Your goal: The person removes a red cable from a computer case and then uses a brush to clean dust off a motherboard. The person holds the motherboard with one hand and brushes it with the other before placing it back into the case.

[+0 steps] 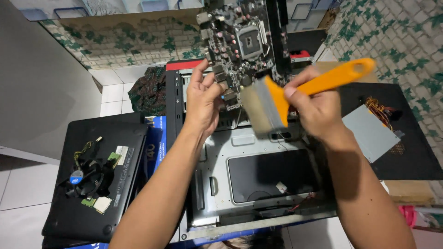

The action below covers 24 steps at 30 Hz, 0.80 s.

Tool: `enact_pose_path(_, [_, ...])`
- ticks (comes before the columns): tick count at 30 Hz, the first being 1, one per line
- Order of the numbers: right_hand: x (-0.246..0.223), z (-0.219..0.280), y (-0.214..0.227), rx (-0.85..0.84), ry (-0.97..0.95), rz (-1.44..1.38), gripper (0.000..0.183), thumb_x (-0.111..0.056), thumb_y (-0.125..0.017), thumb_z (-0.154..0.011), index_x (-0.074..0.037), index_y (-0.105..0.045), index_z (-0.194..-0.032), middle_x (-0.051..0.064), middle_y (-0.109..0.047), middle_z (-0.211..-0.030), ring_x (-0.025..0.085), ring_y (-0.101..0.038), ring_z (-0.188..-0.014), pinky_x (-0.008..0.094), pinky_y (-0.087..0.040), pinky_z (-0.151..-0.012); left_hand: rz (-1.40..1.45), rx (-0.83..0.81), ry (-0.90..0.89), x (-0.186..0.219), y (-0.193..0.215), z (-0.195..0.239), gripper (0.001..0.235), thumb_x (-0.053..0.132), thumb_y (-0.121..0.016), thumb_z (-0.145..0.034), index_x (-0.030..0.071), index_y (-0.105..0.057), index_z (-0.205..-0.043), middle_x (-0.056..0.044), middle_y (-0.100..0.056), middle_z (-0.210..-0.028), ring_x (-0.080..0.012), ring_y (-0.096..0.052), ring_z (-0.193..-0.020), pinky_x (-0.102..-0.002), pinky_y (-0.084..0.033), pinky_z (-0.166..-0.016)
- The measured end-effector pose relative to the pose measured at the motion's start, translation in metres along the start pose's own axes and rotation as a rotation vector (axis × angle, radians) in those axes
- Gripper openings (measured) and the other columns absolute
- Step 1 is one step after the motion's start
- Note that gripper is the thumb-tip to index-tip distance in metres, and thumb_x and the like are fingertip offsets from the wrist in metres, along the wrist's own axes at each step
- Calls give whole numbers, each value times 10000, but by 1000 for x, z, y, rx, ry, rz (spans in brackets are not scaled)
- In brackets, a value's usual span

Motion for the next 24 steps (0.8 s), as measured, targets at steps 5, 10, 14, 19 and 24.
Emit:
enact_pose_path(5, [-11, 3, -9, 29, -33, -85, 210, -214, -717, -1163, -10, -672, -1143, 160, -755, -1064, 187, -698, -901, 337, -543, -789, 86, 38, -19, -1, 12, -7, 753, -178, -661, -932, 148, -587, -1607, -142, -806, -1285, -280, -821, -1047, -409, -721, -864])
enact_pose_path(10, [-9, 2, -2, -226, -33, 36, 85, -95, -781, -1061, -26, -787, -1012, 154, -759, -867, 263, -747, -757, 383, -578, -728, 160, 88, -62, -6, 34, -21, 766, -195, -641, -940, 193, -552, -1595, -92, -779, -1300, -266, -797, -1096, -380, -705, -889])
enact_pose_path(14, [-28, -1, 12, -122, -88, 219, 122, -153, -704, -1081, -56, -694, -1007, 74, -665, -925, 196, -621, -807, 339, -530, -745, 206, 203, 8, 20, 7, -6, 850, -152, -699, -925, 160, -442, -1673, -199, -740, -1335, -242, -720, -1084, -358, -632, -863])
enact_pose_path(19, [-36, 7, -78, -1110, -453, 387, 203, -340, -733, -1093, -193, -824, -987, -13, -857, -1031, 118, -832, -939, 238, -707, -960, 222, 156, -47, 18, 10, -10, 732, -193, -626, -994, 152, -519, -1632, -167, -726, -1383, -173, -662, -971, -318, -600, -781])
enact_pose_path(24, [1, 33, -123, -1025, -311, 222, 319, -494, -674, -986, -244, -846, -1085, -20, -863, -1020, 189, -773, -896, 346, -536, -854, 303, 125, -62, 18, 2, -6, 752, -223, -643, -971, 85, -507, -1643, -31, -542, -957, -133, -561, -743, -322, -636, -699])
Point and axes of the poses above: each hand's wrist, its own z-axis away from the middle knuckle, its own y-axis out of the back of the hand, x = y × z, the point moved 2 cm from there along -z, towards the middle knuckle
